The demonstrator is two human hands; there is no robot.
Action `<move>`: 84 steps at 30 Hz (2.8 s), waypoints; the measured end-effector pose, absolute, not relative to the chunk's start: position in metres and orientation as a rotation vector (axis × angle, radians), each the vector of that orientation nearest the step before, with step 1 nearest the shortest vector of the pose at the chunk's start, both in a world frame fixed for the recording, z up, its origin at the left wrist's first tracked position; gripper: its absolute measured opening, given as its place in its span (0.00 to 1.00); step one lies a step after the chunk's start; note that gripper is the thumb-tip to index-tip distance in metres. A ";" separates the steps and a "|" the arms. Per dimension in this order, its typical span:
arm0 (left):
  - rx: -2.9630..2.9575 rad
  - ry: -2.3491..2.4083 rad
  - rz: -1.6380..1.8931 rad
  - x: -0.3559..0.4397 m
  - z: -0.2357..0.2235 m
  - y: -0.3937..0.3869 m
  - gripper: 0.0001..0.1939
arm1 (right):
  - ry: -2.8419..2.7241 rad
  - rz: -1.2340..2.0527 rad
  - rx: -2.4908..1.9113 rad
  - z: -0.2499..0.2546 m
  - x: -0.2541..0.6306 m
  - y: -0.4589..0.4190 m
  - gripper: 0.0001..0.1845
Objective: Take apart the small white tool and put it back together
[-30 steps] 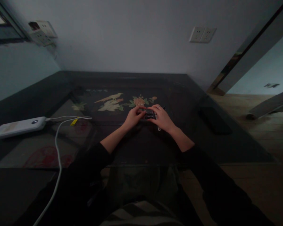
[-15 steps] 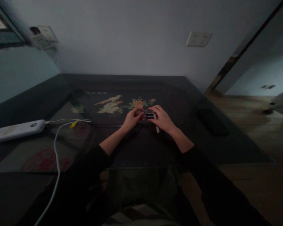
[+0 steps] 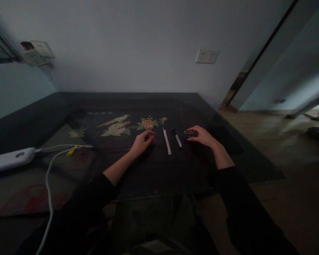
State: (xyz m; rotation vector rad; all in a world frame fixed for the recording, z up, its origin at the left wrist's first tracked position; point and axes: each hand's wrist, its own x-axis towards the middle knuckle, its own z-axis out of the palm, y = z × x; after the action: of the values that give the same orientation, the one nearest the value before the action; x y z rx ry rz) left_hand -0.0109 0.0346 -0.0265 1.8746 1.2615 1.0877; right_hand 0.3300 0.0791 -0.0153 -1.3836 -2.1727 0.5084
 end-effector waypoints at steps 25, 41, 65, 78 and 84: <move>1.910 1.251 1.040 -0.011 -0.028 0.035 0.10 | -2.209 0.642 -1.482 -0.016 0.336 0.080 0.24; 1.929 1.246 1.019 -0.011 -0.027 0.035 0.10 | -2.205 0.662 -1.511 -0.013 0.334 0.077 0.25; 1.940 1.248 1.011 -0.010 -0.029 0.036 0.10 | -2.168 0.214 -1.524 -0.039 0.307 0.080 0.18; 1.935 1.240 1.011 -0.011 -0.029 0.035 0.10 | -2.053 0.134 -1.532 -0.017 0.296 0.070 0.13; 1.904 1.235 1.004 -0.010 -0.027 0.034 0.10 | -2.058 0.126 -1.799 0.007 0.251 0.034 0.10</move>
State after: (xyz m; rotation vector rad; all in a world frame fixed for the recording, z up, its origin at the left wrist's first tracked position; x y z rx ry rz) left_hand -0.0100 0.0340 -0.0265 1.9036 1.2345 1.0036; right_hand 0.2513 0.0336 0.0066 -1.7994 -2.0575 0.1263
